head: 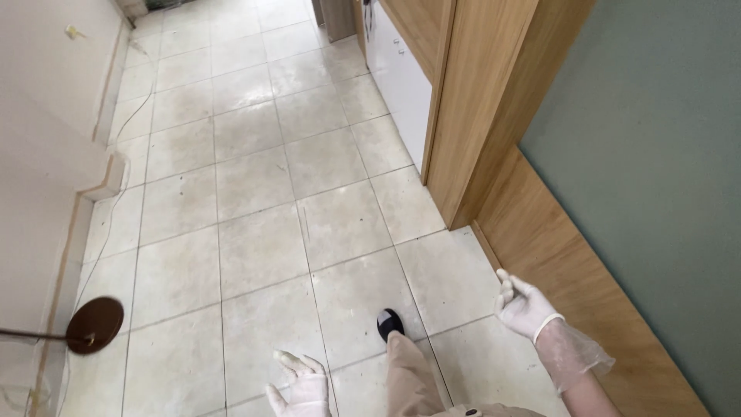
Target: Examining and arranging small flower-shaped decorative candles on display shelves and a workbench.
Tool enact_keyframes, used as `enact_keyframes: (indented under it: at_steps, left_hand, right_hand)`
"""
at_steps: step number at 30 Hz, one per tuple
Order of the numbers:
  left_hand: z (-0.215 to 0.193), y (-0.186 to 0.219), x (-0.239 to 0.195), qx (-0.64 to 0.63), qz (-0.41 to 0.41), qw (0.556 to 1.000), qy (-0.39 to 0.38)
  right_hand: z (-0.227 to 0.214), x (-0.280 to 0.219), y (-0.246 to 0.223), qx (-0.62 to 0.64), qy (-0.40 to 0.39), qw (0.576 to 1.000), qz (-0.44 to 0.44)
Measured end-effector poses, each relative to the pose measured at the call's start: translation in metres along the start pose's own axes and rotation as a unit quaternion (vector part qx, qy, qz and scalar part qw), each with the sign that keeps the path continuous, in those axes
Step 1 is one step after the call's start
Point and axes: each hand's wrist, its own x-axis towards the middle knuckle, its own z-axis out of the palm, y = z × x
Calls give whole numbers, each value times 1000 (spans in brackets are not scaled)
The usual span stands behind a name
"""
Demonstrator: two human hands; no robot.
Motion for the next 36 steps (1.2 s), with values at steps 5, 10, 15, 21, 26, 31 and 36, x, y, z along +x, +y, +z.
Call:
enact_keyframes:
  at_steps: [5, 10, 15, 21, 26, 31, 36]
  left_hand:
    - [117, -99, 124, -24, -52, 998, 29]
    - [192, -212, 214, 60, -312, 937, -142]
    - [199, -255, 259, 85, -401, 904, -125]
    - [163, -211, 320, 60, -328, 943, 13]
    - [190, -186, 411, 11, -219, 974, 60]
    - [264, -233, 522, -22, -172, 985, -16]
    - [333, -331, 617, 40, -236, 968, -77]
  right_hand:
    - [167, 41, -46, 35, 16, 993, -116]
    - [301, 93, -26, -1, -91, 991, -99]
    - [340, 164, 10, -30, -143, 989, -1]
    - [358, 257, -13, -67, -99, 992, 50]
    - [403, 348, -64, -73, -96, 992, 23]
    - [522, 432, -122, -69, -78, 994, -27]
    - [657, 465, -157, -36, -162, 985, -47]
